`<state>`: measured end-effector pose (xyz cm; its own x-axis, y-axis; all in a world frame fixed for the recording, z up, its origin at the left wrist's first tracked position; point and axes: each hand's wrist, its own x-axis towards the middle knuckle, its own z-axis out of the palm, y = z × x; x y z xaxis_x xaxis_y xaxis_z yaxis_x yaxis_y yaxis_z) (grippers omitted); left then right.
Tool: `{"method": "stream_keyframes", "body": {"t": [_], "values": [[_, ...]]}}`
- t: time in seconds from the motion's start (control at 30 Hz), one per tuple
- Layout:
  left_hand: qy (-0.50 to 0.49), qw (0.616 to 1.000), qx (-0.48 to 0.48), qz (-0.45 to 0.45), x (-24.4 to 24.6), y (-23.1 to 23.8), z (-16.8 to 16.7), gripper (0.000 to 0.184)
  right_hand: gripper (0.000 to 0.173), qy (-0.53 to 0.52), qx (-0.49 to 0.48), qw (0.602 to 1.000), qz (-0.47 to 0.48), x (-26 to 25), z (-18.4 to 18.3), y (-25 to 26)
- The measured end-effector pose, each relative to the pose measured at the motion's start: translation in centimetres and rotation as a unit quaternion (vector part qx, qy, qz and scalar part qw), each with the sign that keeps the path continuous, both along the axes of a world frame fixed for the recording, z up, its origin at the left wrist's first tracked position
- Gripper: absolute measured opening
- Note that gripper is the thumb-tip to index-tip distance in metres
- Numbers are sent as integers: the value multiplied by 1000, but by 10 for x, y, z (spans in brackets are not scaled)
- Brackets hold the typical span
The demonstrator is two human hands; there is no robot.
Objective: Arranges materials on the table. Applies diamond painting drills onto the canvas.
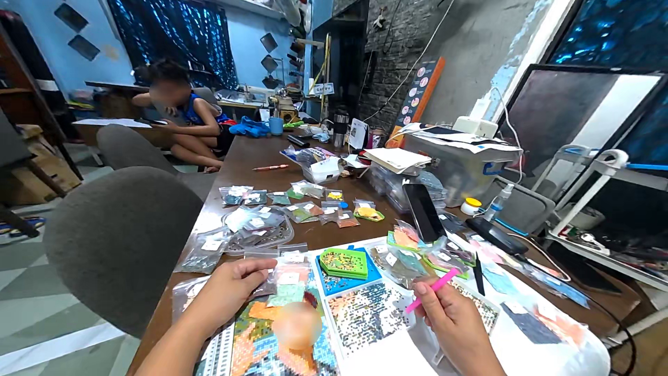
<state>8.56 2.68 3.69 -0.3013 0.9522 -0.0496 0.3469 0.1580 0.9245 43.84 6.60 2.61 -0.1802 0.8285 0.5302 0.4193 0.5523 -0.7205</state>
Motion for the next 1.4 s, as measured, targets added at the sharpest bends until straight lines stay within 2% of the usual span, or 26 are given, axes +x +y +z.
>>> {"method": "stream_keyframes", "body": {"t": [0.97, 1.13, 1.4], "values": [[-10, 1000, 0, 1, -1, -1, 2, 20, 33, -24, 6, 1000, -3, -3, -1, 0], [-6, 1000, -10, -8, 1, -1, 6, 20, 29, -9, 3, 1000, -6, -4, 7, -7], [-12, 999, -20, -39, 2, -1, 9, 23, 29, -4, 35, 988, 148, -36, 42, -49]]}}
